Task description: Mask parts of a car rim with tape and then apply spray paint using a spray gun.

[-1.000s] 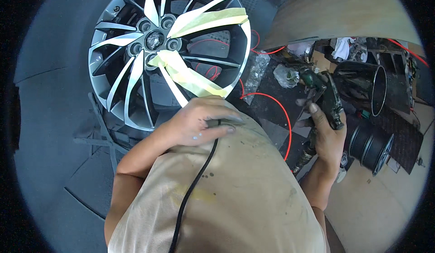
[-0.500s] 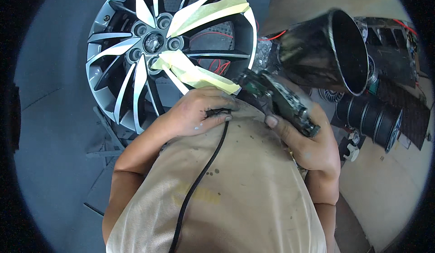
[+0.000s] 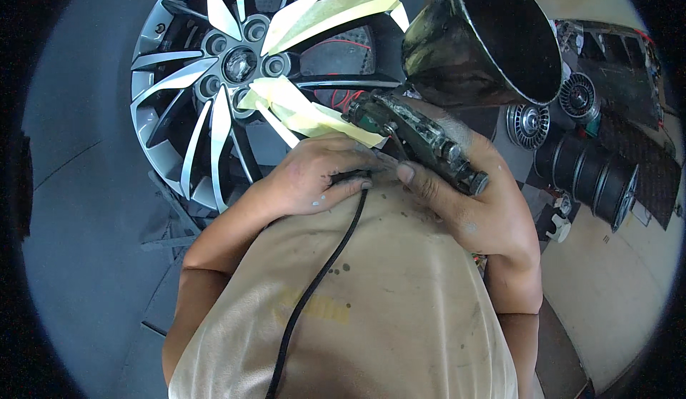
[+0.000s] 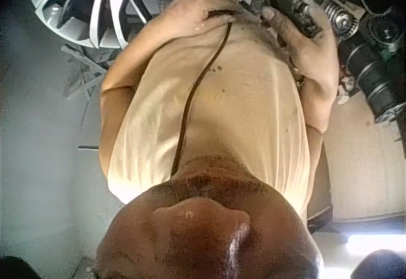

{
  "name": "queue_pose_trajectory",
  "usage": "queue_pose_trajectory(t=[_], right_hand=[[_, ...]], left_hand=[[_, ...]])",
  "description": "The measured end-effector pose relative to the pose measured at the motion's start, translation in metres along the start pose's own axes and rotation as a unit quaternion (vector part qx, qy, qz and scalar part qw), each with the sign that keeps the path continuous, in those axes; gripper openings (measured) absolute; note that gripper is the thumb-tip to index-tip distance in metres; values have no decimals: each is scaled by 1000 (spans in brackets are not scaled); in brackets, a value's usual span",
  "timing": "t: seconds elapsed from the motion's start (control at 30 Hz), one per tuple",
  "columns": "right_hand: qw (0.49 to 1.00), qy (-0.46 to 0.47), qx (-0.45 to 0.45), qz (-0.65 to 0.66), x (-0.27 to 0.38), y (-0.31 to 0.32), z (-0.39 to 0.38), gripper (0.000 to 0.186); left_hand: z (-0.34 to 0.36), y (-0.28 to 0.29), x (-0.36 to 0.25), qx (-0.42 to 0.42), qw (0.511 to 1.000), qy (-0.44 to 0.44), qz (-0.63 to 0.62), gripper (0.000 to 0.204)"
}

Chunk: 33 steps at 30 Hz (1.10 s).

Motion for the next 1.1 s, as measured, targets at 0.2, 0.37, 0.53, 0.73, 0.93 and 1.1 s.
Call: queue_pose_trajectory(t=[0.2, 0.37, 0.53, 0.73, 0.93, 1.1], right_hand=[[1000, 9, -11, -11, 1, 0, 1, 41], [998, -6, -62, -18, -3, 0, -2, 42], [997, -19, -69, -26, 3, 1, -1, 42], [995, 72, -58, -30, -7, -1, 2, 43], [996, 47, -67, -17, 0, -6, 2, 43], [998, 32, -40, -24, 5, -6, 3, 42]], left_hand=[[1, -2, 2, 3, 1000, -2, 8, 27], [3, -2, 3, 5, 1000, -3, 9, 28], [3, -2, 4, 3, 1000, -3, 17, 28], [3, 0, 3, 10, 1000, 2, 18, 28], [4, 1, 1, 21, 1000, 13, 11, 28], [3, 0, 3, 11, 1000, 10, 6, 28]])
Point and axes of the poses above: each hand's wrist, its own z-axis towards the middle knuckle, its own y-axis out of the back of the hand, x = y × z, the point moved 3 cm from there along z, towards the middle knuckle, and after that the axes turned 4 degrees about -z, right-handed, at the moved point
